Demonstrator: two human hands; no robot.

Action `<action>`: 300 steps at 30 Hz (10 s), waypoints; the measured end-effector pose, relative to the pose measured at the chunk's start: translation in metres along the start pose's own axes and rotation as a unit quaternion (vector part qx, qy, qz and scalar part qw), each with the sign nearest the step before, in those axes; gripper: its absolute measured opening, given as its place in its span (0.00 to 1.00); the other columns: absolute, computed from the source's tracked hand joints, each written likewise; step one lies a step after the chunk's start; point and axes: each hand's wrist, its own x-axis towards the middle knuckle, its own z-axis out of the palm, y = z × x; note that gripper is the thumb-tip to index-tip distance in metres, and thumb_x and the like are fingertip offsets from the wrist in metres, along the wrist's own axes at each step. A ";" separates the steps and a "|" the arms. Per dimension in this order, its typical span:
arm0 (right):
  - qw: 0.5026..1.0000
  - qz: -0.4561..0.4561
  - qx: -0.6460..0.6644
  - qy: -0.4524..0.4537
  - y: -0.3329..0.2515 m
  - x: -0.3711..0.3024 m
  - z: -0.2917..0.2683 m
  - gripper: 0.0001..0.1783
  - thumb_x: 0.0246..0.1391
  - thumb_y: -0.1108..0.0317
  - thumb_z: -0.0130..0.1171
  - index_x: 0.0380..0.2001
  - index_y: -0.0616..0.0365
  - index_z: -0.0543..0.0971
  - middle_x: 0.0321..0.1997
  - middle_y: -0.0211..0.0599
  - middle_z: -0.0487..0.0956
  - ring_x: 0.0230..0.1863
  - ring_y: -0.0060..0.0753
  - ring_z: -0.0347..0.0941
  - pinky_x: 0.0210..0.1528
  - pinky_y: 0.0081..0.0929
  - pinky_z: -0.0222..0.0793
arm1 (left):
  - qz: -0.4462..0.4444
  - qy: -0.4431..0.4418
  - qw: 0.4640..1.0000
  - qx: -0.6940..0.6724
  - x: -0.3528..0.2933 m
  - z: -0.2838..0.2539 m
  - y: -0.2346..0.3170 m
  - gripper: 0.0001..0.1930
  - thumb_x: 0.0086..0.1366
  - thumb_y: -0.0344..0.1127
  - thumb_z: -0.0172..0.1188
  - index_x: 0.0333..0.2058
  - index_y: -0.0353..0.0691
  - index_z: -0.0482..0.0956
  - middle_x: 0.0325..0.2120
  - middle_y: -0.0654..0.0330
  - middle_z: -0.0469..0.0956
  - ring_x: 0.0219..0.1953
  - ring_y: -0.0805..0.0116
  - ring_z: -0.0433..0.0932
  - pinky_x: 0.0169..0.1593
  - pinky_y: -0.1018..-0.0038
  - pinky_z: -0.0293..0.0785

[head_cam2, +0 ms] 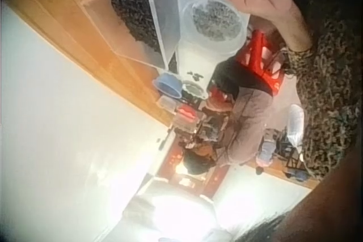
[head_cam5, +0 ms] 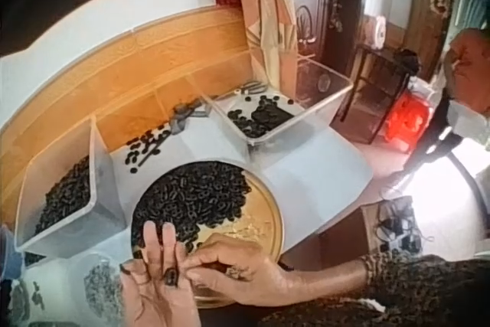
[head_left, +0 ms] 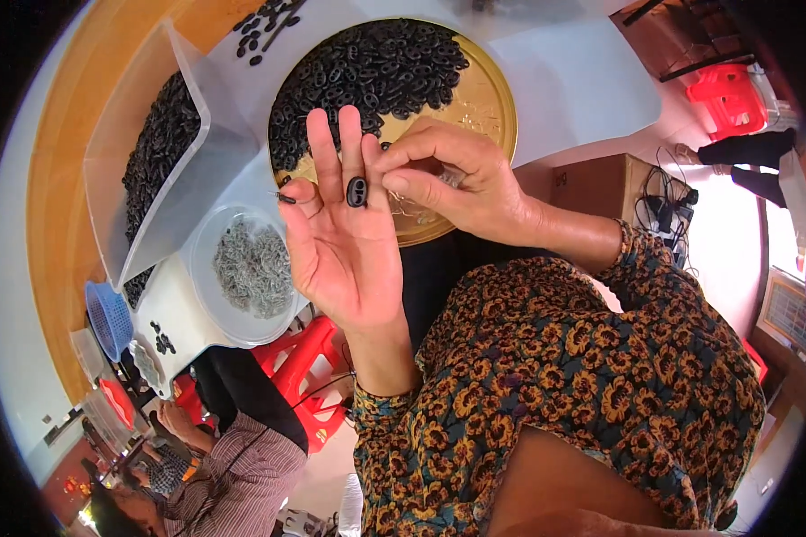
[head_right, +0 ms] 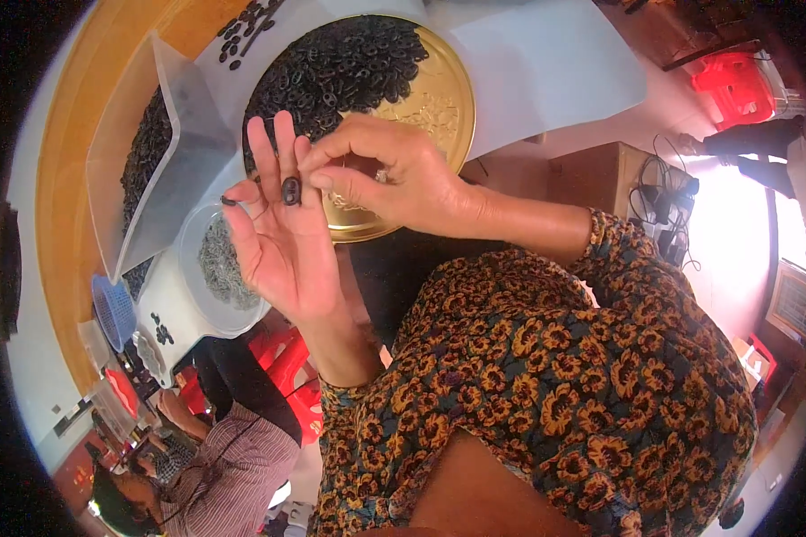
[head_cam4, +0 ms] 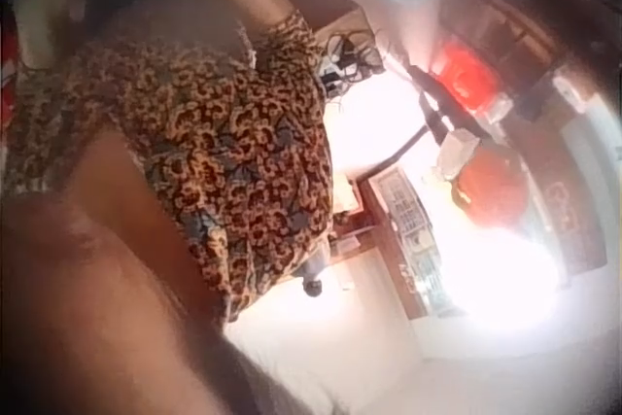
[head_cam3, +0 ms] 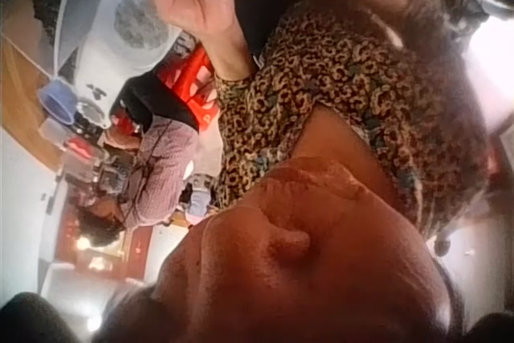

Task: The person sorts and inspects small black plastic components by hand, picking them from a gold tray and placing them into a plastic bin.

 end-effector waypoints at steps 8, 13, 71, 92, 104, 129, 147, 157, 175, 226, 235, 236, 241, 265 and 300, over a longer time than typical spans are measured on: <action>0.967 -0.155 -0.174 -0.106 -0.005 0.027 -0.019 0.11 0.50 0.76 0.64 0.40 0.58 0.83 0.35 0.34 0.76 0.35 0.29 0.73 0.35 0.24 0.69 | -0.036 0.015 0.998 -0.048 -0.004 -0.004 0.002 0.07 0.68 0.35 0.54 0.39 0.37 0.76 0.67 0.45 0.50 0.71 0.48 0.41 0.70 0.49 0.40; 0.927 -0.214 -0.246 -0.185 -0.018 0.036 -0.024 0.13 0.48 0.76 0.65 0.40 0.55 0.82 0.34 0.33 0.73 0.34 0.31 0.74 0.32 0.25 0.69 | -0.039 0.019 0.999 -0.025 -0.008 -0.002 0.000 0.09 0.69 0.37 0.53 0.41 0.40 0.77 0.67 0.46 0.51 0.70 0.48 0.45 0.69 0.52 0.47; 0.849 0.238 0.462 0.093 0.023 0.038 -0.059 0.17 0.63 0.64 0.54 0.52 0.58 0.74 0.37 0.27 0.74 0.38 0.18 0.69 0.42 0.19 0.71 | 0.015 0.050 0.942 0.332 -0.010 -0.025 -0.041 0.06 0.66 0.28 0.55 0.41 0.38 0.72 0.42 0.45 0.78 0.47 0.52 0.78 0.52 0.58 0.76; 0.951 0.204 0.227 -0.051 0.001 0.018 -0.030 0.13 0.58 0.68 0.60 0.45 0.62 0.77 0.38 0.30 0.78 0.39 0.20 0.74 0.44 0.21 0.74 | 0.017 0.072 0.943 0.325 -0.016 -0.025 -0.019 0.06 0.66 0.28 0.56 0.40 0.35 0.73 0.31 0.50 0.80 0.31 0.60 0.81 0.37 0.66 0.81; 0.978 0.155 0.125 -0.062 -0.001 0.014 -0.021 0.13 0.57 0.69 0.62 0.43 0.64 0.78 0.38 0.31 0.79 0.38 0.17 0.74 0.41 0.19 0.73 | 0.028 0.099 0.936 0.336 -0.018 -0.028 -0.018 0.05 0.66 0.27 0.56 0.38 0.33 0.73 0.29 0.49 0.80 0.28 0.61 0.81 0.35 0.67 0.81; 0.988 0.134 0.034 -0.074 -0.005 0.008 -0.011 0.09 0.59 0.75 0.57 0.42 0.66 0.76 0.33 0.31 0.78 0.32 0.15 0.73 0.36 0.15 0.73 | 0.004 0.128 0.919 0.373 -0.024 -0.033 -0.015 0.06 0.65 0.31 0.59 0.36 0.34 0.75 0.30 0.54 0.79 0.31 0.65 0.80 0.37 0.71 0.80; 0.946 0.226 0.179 -0.149 -0.006 0.001 -0.008 0.11 0.59 0.73 0.59 0.44 0.63 0.75 0.38 0.32 0.78 0.38 0.17 0.75 0.41 0.17 0.73 | 0.084 0.012 0.904 0.420 -0.030 -0.037 -0.004 0.10 0.57 0.22 0.65 0.30 0.36 0.70 0.29 0.61 0.72 0.29 0.74 0.73 0.35 0.78 0.75; 0.882 0.346 0.275 -0.163 -0.008 0.001 -0.010 0.11 0.56 0.72 0.62 0.41 0.63 0.76 0.34 0.34 0.79 0.32 0.23 0.77 0.38 0.21 0.77 | 0.109 -0.038 0.851 0.512 -0.035 -0.049 0.004 0.25 0.56 0.41 0.69 0.48 0.32 0.74 0.48 0.53 0.71 0.50 0.65 0.72 0.52 0.69 0.71; 0.904 0.295 0.281 -0.131 -0.020 -0.009 0.002 0.08 0.56 0.71 0.63 0.36 0.65 0.78 0.33 0.36 0.80 0.30 0.23 0.76 0.35 0.20 0.73 | 0.217 -0.140 0.820 0.511 -0.031 -0.052 0.003 0.23 0.48 0.32 0.72 0.43 0.31 0.78 0.45 0.45 0.78 0.50 0.51 0.75 0.55 0.61 0.71; 0.803 -0.158 -0.497 -0.287 0.050 0.042 0.006 0.07 0.51 0.63 0.62 0.33 0.51 0.81 0.31 0.32 0.72 0.29 0.37 0.76 0.28 0.34 0.72 | 0.186 0.128 0.836 0.500 -0.056 -0.060 0.022 0.10 0.68 0.29 0.52 0.45 0.29 0.73 0.39 0.47 0.78 0.40 0.59 0.79 0.46 0.65 0.77; 0.760 -0.162 -0.548 -0.310 0.042 0.047 0.018 0.06 0.46 0.69 0.59 0.28 0.59 0.76 0.31 0.40 0.73 0.31 0.44 0.77 0.29 0.37 0.73 | 0.179 0.147 0.843 0.486 -0.053 -0.057 0.021 0.09 0.67 0.28 0.55 0.43 0.30 0.74 0.37 0.49 0.79 0.36 0.63 0.79 0.46 0.68 0.77; 0.767 -0.142 -0.534 -0.326 0.043 0.050 0.020 0.07 0.46 0.70 0.59 0.29 0.60 0.76 0.32 0.42 0.74 0.31 0.47 0.77 0.30 0.39 0.73 | 0.176 0.146 0.843 0.488 -0.053 -0.057 0.022 0.09 0.67 0.28 0.55 0.43 0.30 0.74 0.37 0.49 0.79 0.36 0.64 0.79 0.46 0.68 0.77; 0.778 -0.075 -0.510 -0.359 0.044 0.052 0.021 0.09 0.47 0.71 0.58 0.33 0.61 0.76 0.34 0.46 0.74 0.33 0.52 0.77 0.34 0.42 0.73 | 0.160 0.147 0.839 0.499 -0.053 -0.055 0.021 0.09 0.67 0.28 0.55 0.44 0.30 0.74 0.37 0.50 0.80 0.36 0.66 0.79 0.46 0.69 0.77; 0.940 -0.160 -0.255 -0.159 0.012 -0.022 -0.007 0.16 0.45 0.75 0.61 0.40 0.52 0.76 0.30 0.34 0.73 0.26 0.41 0.75 0.25 0.31 0.72 | -0.064 0.148 0.869 0.468 -0.060 -0.034 0.009 0.10 0.61 0.21 0.59 0.43 0.29 0.74 0.37 0.56 0.78 0.38 0.71 0.76 0.46 0.76 0.73; 0.835 -0.098 -0.450 -0.303 0.026 0.036 -0.055 0.08 0.56 0.63 0.55 0.32 0.56 0.78 0.34 0.38 0.77 0.36 0.48 0.76 0.38 0.40 0.72 | 0.018 0.172 0.872 0.458 -0.070 -0.050 0.029 0.10 0.64 0.25 0.57 0.43 0.29 0.74 0.36 0.48 0.80 0.31 0.61 0.81 0.40 0.69 0.79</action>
